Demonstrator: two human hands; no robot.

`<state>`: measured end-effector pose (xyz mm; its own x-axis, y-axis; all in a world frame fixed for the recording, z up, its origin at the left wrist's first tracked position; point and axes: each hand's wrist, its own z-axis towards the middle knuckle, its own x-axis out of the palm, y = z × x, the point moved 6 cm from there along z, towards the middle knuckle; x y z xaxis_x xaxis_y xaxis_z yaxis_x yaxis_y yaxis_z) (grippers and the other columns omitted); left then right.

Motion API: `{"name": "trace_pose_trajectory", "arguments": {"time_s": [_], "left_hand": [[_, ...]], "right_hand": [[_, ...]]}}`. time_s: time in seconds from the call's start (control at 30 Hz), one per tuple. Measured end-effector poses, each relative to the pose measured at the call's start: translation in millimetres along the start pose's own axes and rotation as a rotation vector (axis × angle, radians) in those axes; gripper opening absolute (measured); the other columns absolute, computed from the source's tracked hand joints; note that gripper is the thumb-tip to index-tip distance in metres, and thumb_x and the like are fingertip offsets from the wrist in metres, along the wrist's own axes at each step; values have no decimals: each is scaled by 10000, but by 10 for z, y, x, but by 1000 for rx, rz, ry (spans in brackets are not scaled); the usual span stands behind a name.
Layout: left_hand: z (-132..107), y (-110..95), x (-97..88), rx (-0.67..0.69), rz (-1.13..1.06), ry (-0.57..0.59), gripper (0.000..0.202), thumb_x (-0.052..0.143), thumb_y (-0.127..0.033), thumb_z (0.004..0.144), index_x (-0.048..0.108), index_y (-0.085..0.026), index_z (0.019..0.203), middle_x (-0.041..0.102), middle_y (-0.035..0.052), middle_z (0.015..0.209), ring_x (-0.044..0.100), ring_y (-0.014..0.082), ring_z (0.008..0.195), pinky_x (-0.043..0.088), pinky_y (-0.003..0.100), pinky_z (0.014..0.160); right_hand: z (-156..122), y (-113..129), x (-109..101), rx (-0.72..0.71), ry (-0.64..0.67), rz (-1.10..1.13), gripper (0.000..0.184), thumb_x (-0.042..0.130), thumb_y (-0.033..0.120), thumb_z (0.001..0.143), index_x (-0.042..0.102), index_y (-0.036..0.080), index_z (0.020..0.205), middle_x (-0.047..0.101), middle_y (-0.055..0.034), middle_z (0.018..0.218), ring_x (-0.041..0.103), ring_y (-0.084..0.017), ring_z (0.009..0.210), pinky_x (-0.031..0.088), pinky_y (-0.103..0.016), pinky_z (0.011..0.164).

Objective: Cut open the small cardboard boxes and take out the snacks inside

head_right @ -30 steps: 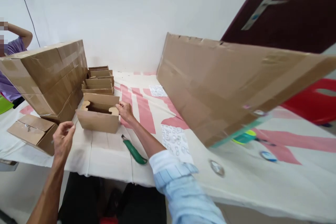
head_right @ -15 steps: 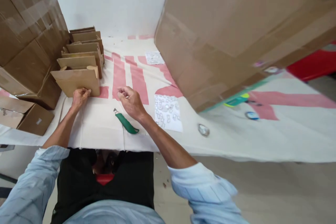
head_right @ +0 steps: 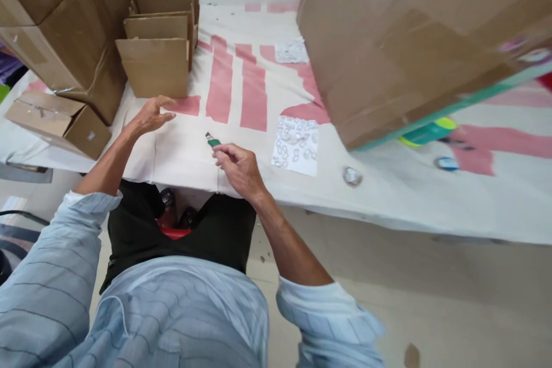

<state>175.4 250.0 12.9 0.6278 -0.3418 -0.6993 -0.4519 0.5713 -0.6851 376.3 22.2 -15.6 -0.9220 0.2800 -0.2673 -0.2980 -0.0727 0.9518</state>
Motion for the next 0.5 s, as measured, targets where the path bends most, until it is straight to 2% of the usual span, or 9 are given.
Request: {"name": "trace_pose_trajectory", "arguments": {"time_s": [0.1, 0.2, 0.27, 0.37, 0.43, 0.5], "left_hand": [[-615, -202, -170, 36, -23, -70, 278, 682, -156, 876, 768, -152, 1140, 741, 99, 1217, 667, 272, 1183, 480, 436, 1082], [-1246, -251, -397, -3, -54, -157, 252, 659, -160, 885, 783, -161, 1104, 789, 94, 1133, 711, 221, 1036, 544, 345, 921], [-1649, -207, -515, -53, -65, -227, 241, 647, -168, 888, 792, -145, 1079, 808, 92, 1055, 721, 203, 954, 543, 304, 811], [-2196, -46, -594, -161, -89, -371, 221, 656, -214, 895, 807, -136, 1036, 815, 82, 985, 719, 189, 887, 523, 277, 735], [-2500, 91, -582, -240, -110, -470, 216, 663, -238, 889, 815, -135, 1003, 812, 74, 950, 715, 184, 854, 519, 273, 718], [-2736, 210, -536, -308, -127, -549, 207, 671, -240, 869, 817, -133, 968, 808, 69, 912, 710, 183, 816, 526, 281, 723]], "right_hand": [[-379, -110, 151, 56, 148, -14, 339, 664, 492, 910, 787, 176, 927, 756, -56, 844, 651, -164, 679, 567, -311, 674], [-791, -416, 404, 149, 368, -46, 380, 640, 524, 903, 788, 175, 928, 761, -61, 846, 653, -178, 691, 553, -313, 677], [-1045, -702, 593, 230, 508, -101, 377, 645, 519, 864, 782, 172, 918, 757, -62, 831, 650, -189, 696, 535, -314, 666], [-1327, -1123, 860, 356, 669, -191, 316, 659, 477, 803, 749, 174, 809, 711, -36, 729, 618, -184, 683, 507, -302, 658], [-1394, -1320, 1011, 395, 711, -223, 275, 672, 443, 783, 713, 178, 726, 680, -19, 680, 598, -174, 666, 498, -292, 650], [-1358, -1468, 1152, 424, 712, -234, 254, 680, 416, 793, 704, 174, 718, 670, -12, 662, 601, -173, 657, 498, -285, 630]]}}
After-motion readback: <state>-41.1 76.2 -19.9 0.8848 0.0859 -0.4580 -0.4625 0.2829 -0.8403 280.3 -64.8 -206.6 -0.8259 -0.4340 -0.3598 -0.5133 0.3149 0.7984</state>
